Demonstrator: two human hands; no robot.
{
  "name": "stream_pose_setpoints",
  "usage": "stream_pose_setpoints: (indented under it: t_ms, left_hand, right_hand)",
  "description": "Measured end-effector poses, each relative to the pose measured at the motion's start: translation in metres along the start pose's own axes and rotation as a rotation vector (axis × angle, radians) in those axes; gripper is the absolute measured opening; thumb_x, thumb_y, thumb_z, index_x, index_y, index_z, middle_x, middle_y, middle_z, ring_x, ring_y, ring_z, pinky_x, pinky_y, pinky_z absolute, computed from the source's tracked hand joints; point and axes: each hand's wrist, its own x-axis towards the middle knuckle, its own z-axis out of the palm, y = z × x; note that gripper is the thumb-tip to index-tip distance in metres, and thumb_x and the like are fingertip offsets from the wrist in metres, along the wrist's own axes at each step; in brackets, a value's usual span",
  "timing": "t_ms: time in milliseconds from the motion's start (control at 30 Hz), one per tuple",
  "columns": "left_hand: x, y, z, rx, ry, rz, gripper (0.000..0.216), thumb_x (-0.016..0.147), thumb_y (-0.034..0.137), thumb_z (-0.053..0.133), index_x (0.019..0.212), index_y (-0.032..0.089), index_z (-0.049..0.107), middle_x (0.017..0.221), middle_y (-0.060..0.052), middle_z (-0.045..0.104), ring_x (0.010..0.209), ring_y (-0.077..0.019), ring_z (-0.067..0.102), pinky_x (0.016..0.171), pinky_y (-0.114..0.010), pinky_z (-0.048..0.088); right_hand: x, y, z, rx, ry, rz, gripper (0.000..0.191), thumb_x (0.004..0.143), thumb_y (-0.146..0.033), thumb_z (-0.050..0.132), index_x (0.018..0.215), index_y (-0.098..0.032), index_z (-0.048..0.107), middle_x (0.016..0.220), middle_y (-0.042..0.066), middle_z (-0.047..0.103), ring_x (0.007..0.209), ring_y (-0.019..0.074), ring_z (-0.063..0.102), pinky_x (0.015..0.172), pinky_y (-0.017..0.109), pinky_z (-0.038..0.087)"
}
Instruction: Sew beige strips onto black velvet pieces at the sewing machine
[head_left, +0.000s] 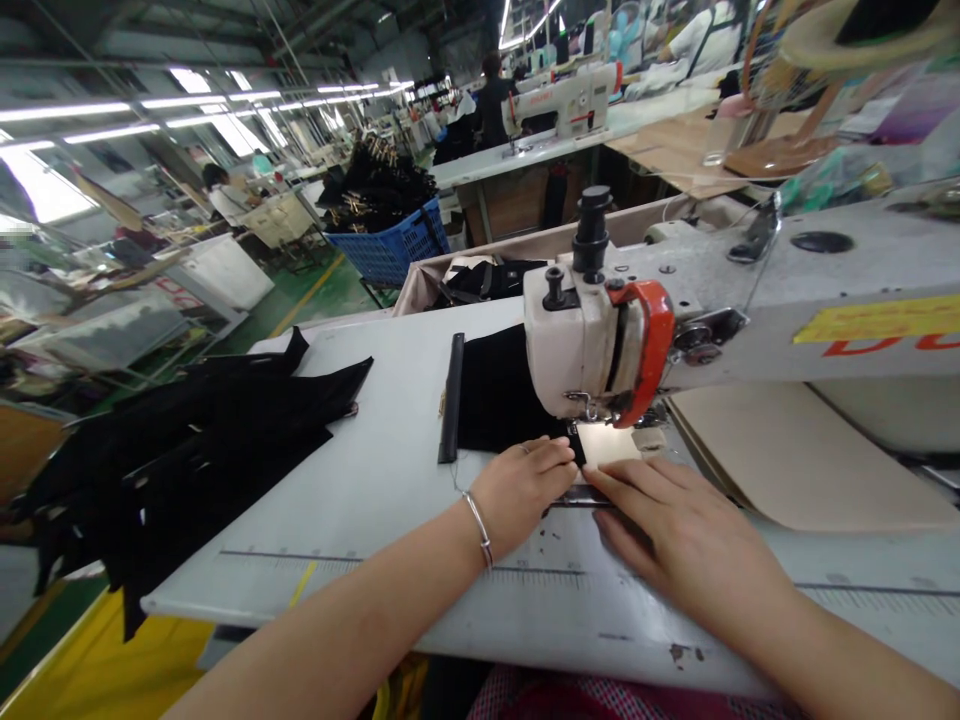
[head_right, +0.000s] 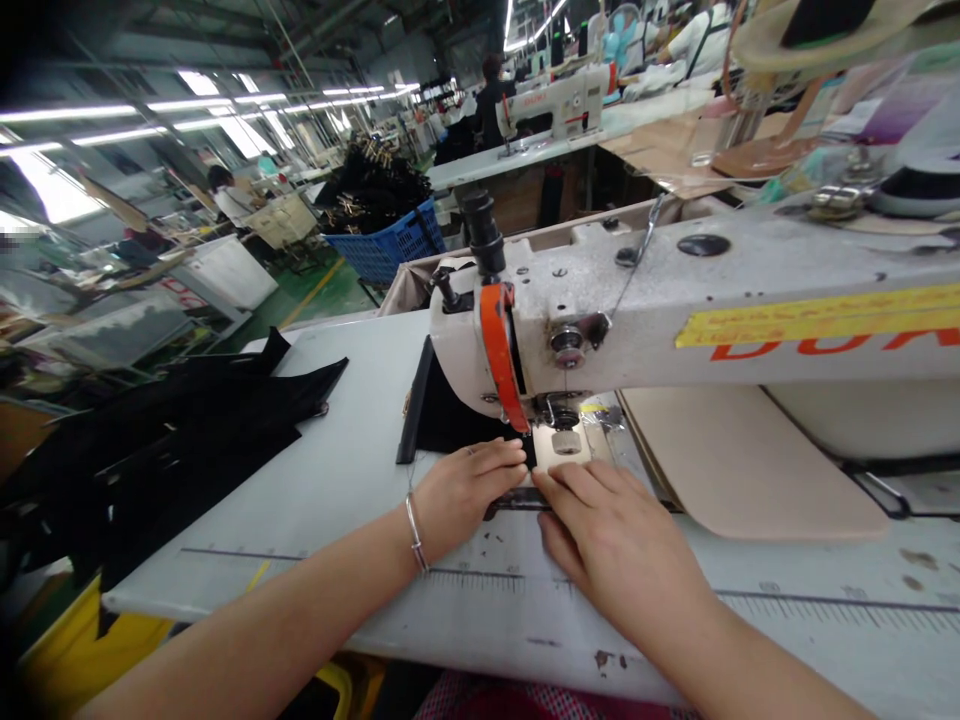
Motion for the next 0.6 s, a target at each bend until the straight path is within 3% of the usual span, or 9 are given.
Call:
stream_pose_setpoints:
  t_ms: [233,600]
  left_hand:
    - [0.016,-0.018,0.0,-0.046,-0.04,-0.067,0.016,0.094,0.013,0.048,0.104,0.014,0.061,0.109,-0.007,0.064,0.108,-0.0166,0.06,0.1,-0.03,0.048]
    - [0.024,-0.033,0.01,-0.059,0.038,-0.204,0.021,0.089,0.008,0.055,0.104,0.017,0.066,0.112,-0.003,0.068,0.106,-0.0164,0.062,0.099,-0.029,0.048]
  right_hand:
    - [0.015,0.008,0.004,-0.079,-0.014,0.008,0.038,0.093,-0.033,0.047,0.127,-0.02,0.056,0.115,0.008,0.06,0.1,0.025,0.054,0.088,0.044,0.045]
    - [0.022,0.014,0.013,-0.122,0.001,0.046,0.046,0.092,-0.035,0.045,0.134,-0.017,0.049,0.126,0.009,0.058,0.11,0.0269,0.054,0.094,0.046,0.043]
